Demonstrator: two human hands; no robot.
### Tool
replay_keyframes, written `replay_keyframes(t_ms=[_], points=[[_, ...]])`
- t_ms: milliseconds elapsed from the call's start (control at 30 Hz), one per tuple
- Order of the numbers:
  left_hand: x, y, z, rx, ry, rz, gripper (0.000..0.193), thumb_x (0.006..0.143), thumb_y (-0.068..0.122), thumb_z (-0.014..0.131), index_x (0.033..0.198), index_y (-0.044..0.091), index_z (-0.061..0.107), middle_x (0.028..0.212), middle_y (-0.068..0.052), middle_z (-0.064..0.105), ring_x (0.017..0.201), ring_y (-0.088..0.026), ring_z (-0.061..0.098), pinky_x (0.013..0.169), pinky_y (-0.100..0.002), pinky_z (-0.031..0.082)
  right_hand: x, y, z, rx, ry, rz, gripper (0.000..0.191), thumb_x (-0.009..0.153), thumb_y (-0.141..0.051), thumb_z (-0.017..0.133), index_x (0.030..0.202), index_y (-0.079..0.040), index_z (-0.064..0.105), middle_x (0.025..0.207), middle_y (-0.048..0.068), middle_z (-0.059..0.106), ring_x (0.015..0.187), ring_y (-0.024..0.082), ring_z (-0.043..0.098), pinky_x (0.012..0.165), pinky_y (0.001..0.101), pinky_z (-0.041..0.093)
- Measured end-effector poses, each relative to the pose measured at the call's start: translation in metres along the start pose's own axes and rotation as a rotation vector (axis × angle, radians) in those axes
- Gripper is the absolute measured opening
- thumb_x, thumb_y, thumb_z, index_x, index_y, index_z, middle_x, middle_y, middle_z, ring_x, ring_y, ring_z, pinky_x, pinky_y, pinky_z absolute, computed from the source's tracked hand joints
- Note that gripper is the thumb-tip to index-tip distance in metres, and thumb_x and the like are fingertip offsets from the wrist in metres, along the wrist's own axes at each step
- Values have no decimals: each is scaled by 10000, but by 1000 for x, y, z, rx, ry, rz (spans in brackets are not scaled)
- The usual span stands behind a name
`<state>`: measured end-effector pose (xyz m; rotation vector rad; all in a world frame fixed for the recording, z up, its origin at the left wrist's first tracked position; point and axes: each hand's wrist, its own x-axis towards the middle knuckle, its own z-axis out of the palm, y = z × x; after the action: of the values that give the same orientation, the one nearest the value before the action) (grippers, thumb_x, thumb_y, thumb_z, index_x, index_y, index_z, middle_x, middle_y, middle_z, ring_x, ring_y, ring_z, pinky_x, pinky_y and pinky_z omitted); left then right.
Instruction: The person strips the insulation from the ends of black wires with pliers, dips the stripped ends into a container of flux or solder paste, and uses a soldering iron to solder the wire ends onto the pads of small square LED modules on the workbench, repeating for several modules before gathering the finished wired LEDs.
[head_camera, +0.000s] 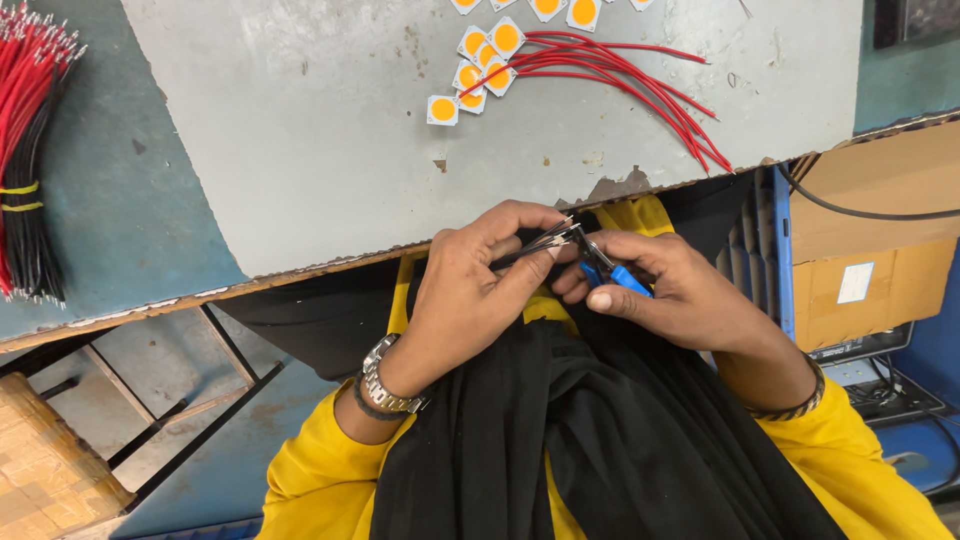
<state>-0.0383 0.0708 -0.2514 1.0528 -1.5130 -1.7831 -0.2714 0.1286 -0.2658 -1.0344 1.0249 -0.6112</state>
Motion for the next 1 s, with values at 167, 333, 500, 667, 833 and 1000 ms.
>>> replay_keyframes(t_ms=[167,333,500,667,833,1000], points=[[0,-2,0,-35,-5,-16,223,990,14,654,1203,-55,657,1078,-100,773,1043,-137,757,853,-244,604,0,0,0,4,8,-14,430,958,-163,693,1346,7,622,1048,87,777,1002,143,735,918,299,587],[1,-3,0,-81,-5,-34,229,993,15,651,1205,-71,658,1096,-105,766,1061,-146,756,874,-251,610,1,-3,-1,-77,16,-8,417,946,-170,702,1326,-8,643,1021,74,785,968,126,733,869,282,589],[1,-4,-1,-94,-9,-30,227,998,11,646,1208,-74,661,1107,-104,759,1066,-156,756,887,-254,610,3,-4,-2,-174,18,-36,428,941,-186,708,1332,-24,640,987,51,773,935,102,703,848,267,568],[2,-4,-1,-101,-10,-26,227,995,1,636,1209,-74,655,1108,-105,758,1071,-160,759,889,-254,608,4,-4,-2,-180,9,-30,420,943,-187,704,1325,-27,636,963,34,761,907,93,686,827,264,559],[2,-5,-1,-114,-16,-34,224,997,-2,626,1208,-73,652,1103,-103,760,1072,-162,763,892,-255,609,4,-4,-2,-183,18,-19,416,936,-186,710,1318,-34,647,922,26,758,860,83,684,803,254,559],[0,-7,0,-170,-25,-49,217,1002,-12,614,1206,-78,646,1110,-104,750,1082,-171,760,916,-259,606,1,2,1,-182,47,-20,386,935,-178,720,1292,-42,665,838,3,721,750,59,626,723,231,538]])
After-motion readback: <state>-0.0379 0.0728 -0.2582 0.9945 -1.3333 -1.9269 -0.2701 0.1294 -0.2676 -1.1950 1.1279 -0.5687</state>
